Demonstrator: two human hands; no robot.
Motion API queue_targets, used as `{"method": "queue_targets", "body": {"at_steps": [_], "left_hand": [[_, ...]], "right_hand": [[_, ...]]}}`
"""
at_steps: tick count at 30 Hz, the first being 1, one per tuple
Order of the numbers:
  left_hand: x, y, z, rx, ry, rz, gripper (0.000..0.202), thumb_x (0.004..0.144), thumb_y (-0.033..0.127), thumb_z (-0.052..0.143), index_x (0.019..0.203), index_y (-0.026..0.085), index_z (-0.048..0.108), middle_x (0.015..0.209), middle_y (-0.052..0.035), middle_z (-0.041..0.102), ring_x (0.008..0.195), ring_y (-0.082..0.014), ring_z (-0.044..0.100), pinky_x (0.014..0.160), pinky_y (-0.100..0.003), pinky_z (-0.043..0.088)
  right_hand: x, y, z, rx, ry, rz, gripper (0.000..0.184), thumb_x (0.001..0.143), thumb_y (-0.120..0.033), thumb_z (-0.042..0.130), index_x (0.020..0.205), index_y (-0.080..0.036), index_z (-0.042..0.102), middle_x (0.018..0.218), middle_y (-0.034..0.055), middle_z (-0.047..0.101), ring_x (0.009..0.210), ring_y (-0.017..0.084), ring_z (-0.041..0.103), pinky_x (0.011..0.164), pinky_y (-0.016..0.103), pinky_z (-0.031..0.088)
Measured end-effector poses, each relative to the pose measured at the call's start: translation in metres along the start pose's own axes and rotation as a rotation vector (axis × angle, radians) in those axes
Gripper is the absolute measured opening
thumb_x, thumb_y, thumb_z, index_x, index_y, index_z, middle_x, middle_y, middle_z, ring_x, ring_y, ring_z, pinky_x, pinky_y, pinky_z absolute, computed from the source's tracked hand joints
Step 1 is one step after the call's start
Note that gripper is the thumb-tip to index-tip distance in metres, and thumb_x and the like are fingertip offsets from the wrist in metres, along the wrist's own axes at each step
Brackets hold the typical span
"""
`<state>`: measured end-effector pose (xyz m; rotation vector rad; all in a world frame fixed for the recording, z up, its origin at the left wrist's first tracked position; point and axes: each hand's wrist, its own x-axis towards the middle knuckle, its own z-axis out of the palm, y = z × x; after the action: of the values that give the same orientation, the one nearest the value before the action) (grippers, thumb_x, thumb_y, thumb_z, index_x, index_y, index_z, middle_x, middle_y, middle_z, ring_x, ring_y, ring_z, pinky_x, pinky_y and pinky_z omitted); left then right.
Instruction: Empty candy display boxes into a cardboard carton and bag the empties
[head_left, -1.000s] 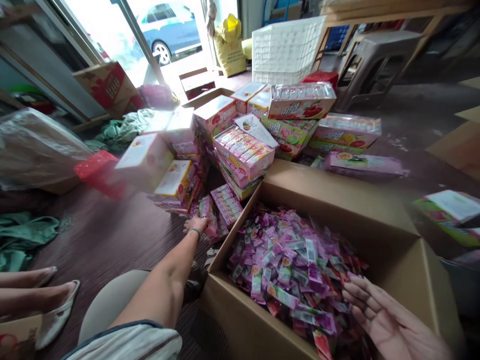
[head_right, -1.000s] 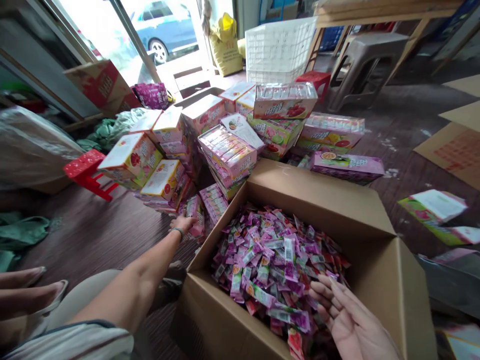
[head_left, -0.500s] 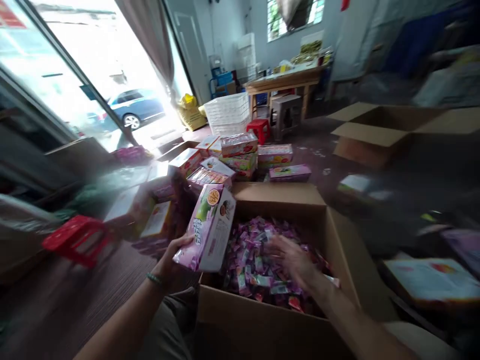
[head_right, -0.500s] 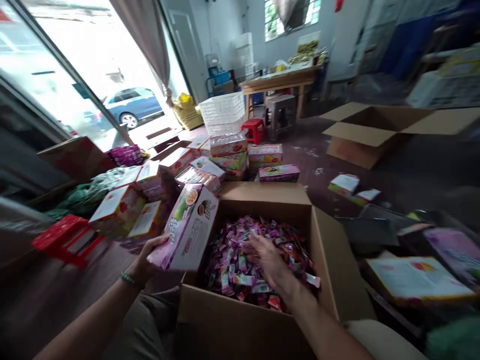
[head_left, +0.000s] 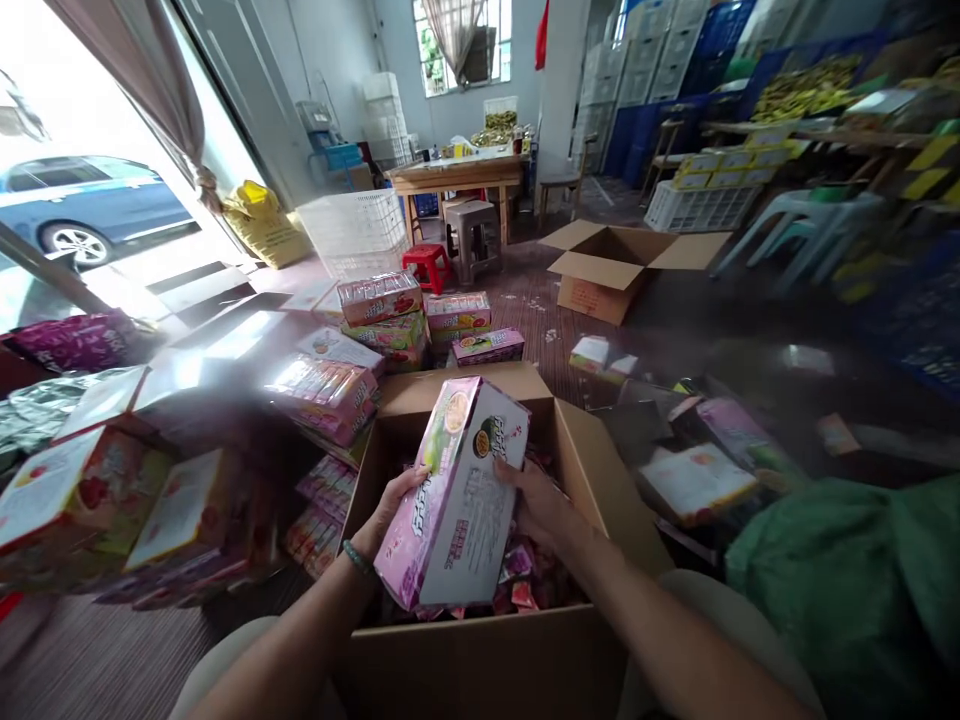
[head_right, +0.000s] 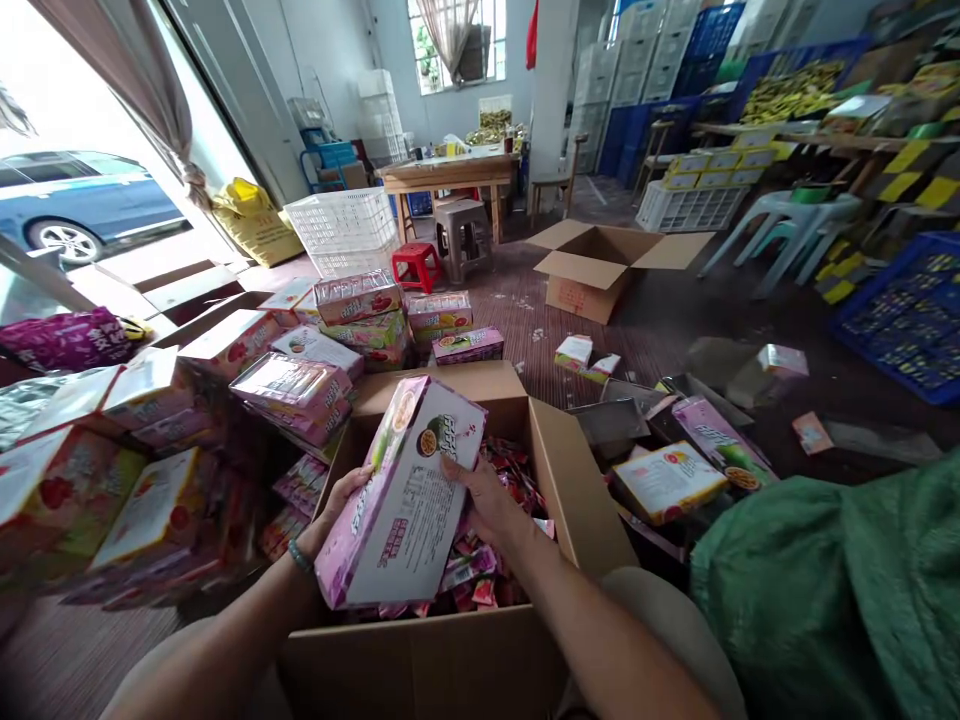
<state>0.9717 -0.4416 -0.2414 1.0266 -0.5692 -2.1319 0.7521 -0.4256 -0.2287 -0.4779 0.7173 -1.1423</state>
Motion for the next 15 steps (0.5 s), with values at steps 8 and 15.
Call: {"method": "queue_targets", "body": {"at_steps": [8,15], "left_hand": [[-0.011,0.013,0.011,0.009,0.146,0.032,0.04,0.066,0.031,0.086,0.099,0.01,0.073,0.074,-0.0092,0.077,0.06,-0.023,0.071,0.06,-0.03,0.057],[-0.011,0.018,0.015,0.25,0.135,0.251,0.065,0.059,0.031,0.091,0.117,0.011,0.07,0.1,-0.0116,0.079,0.076,-0.0247,0.075,0.068,-0.029,0.059]], "right_hand": [[0.015,0.001,-0.004,-0.201,0.121,0.022,0.061,0.049,-0.046,0.1,0.096,-0.015,0.075,0.105,0.0118,0.078,0.094,0.031,0.073,0.081,0.04,0.058],[0.028,0.012,-0.028,-0.537,0.373,-0.036,0.06,0.046,-0.048,0.099,0.088,-0.017,0.069,0.09,0.0101,0.078,0.083,0.03,0.072,0.07,0.038,0.055]]}}
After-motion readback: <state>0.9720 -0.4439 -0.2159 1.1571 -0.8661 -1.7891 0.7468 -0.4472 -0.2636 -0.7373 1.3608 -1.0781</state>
